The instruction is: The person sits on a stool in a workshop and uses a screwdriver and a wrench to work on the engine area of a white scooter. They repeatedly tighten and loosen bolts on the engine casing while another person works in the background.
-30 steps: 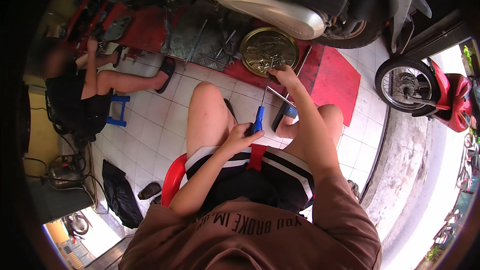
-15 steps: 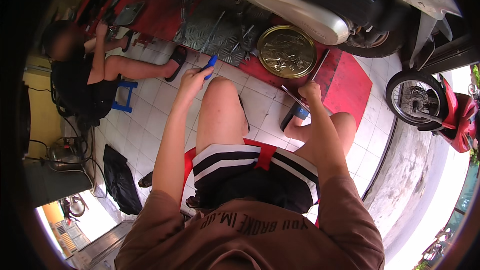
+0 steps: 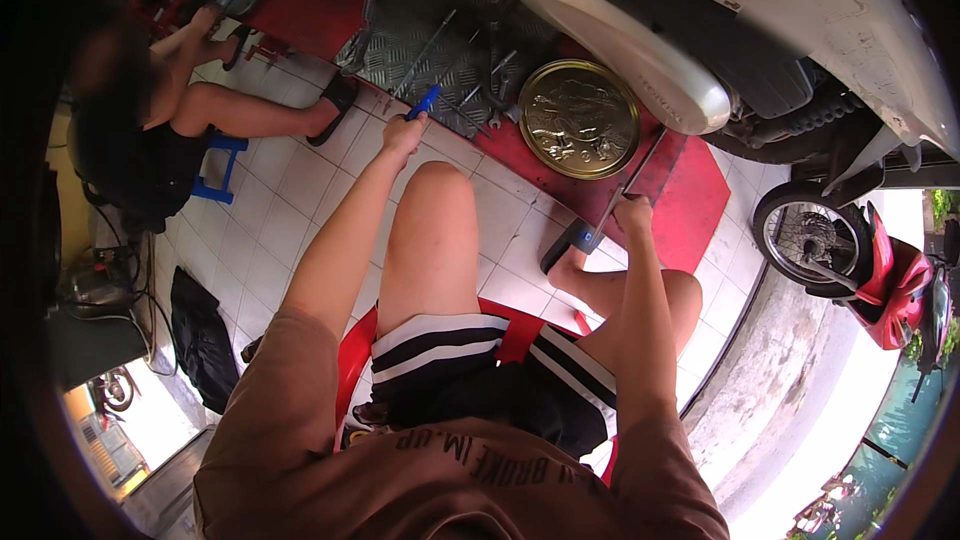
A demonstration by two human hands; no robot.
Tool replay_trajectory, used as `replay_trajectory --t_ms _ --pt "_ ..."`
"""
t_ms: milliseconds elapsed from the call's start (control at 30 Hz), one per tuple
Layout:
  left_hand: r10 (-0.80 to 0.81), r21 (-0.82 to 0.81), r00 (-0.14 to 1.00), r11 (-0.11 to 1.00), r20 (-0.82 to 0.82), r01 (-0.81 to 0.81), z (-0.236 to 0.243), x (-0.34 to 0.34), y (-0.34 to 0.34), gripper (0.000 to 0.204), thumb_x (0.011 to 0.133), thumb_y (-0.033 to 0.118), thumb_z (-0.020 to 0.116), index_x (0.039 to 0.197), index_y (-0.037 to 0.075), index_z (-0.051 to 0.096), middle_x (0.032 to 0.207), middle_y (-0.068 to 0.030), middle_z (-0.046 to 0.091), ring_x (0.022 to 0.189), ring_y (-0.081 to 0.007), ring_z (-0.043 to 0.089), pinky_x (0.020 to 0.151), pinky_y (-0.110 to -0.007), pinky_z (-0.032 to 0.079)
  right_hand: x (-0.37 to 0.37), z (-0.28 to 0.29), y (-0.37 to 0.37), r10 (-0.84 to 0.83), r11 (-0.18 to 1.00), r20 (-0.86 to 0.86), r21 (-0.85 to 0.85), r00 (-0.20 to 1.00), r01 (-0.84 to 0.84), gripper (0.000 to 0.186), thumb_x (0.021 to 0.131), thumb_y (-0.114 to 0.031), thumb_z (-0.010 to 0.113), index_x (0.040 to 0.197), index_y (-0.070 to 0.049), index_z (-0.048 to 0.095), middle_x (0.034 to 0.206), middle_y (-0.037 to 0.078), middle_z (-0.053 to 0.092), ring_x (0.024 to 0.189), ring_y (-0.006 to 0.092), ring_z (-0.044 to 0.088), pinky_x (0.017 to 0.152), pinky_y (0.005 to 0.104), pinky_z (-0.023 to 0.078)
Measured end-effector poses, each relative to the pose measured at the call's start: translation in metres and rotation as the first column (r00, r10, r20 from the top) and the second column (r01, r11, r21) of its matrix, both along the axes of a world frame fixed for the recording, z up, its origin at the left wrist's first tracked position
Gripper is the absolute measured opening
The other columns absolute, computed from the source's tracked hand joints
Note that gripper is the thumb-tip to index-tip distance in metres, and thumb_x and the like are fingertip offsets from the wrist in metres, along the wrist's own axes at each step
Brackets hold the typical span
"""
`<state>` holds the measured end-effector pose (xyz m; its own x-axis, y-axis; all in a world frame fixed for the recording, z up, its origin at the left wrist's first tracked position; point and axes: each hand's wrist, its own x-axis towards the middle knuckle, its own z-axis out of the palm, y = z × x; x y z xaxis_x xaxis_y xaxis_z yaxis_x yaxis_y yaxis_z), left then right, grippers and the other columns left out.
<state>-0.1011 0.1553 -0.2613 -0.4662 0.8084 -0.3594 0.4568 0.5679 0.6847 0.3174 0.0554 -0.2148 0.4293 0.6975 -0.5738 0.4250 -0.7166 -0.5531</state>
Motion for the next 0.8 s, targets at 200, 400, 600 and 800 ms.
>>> replay_trajectory --t_ms 200,400,600,800 --pt "0.169 -0.150 0.951 0.980 0.259 -0.133 0.007 0.003 0.011 0.034 0.083 0.026 0.065 0.098 -0.004 0.059 0.081 -0.0117 0.065 0.061 -0.0179 0.064 0.047 -0.032 0.048 0.012 0.045 -0.013 -0.206 0.929 -0.752 0.050 0.626 0.366 0.021 0.083 -0.014 0.056 0.065 -0.009 0.047 0.053 -0.002 0.037 0.043 0.0094 0.031 0.044 0.0271 0.026" --pt "0.274 0.272 0.962 0.925 -0.002 -0.264 0.064 0.035 -0.006 0.051 0.077 0.023 0.066 0.113 -0.009 0.048 0.116 -0.0234 0.050 0.096 -0.0321 0.059 0.084 -0.040 0.047 -0.020 0.110 -0.054 -0.256 0.855 -0.901 -0.042 0.351 0.517 0.015 0.087 -0.012 0.052 0.075 -0.006 0.045 0.061 -0.003 0.032 0.052 0.0098 0.028 0.048 0.0248 0.023" --pt "-0.500 0.700 0.838 0.679 0.221 0.221 0.189 0.127 -0.127 0.039 0.083 0.021 0.065 0.111 -0.002 0.052 0.106 -0.0147 0.052 0.089 -0.0240 0.057 0.079 -0.037 0.046 -0.057 0.141 -0.128 0.051 0.909 -0.933 0.191 0.355 0.370 0.014 0.092 -0.015 0.050 0.092 -0.002 0.053 0.075 0.001 0.046 0.067 0.0133 0.041 0.062 0.0270 0.034" --pt "-0.783 0.821 0.619 0.320 -0.052 0.473 0.227 0.169 -0.265 0.066 0.080 0.033 0.064 0.127 -0.003 0.038 0.126 -0.0251 0.036 0.119 -0.0391 0.039 0.101 -0.044 0.032 -0.091 0.149 -0.189 0.267 0.908 -0.942 0.316 0.203 0.276 0.022 0.095 -0.017 0.050 0.109 0.000 0.052 0.092 0.003 0.055 0.085 0.0134 0.054 0.079 0.0282 0.046"
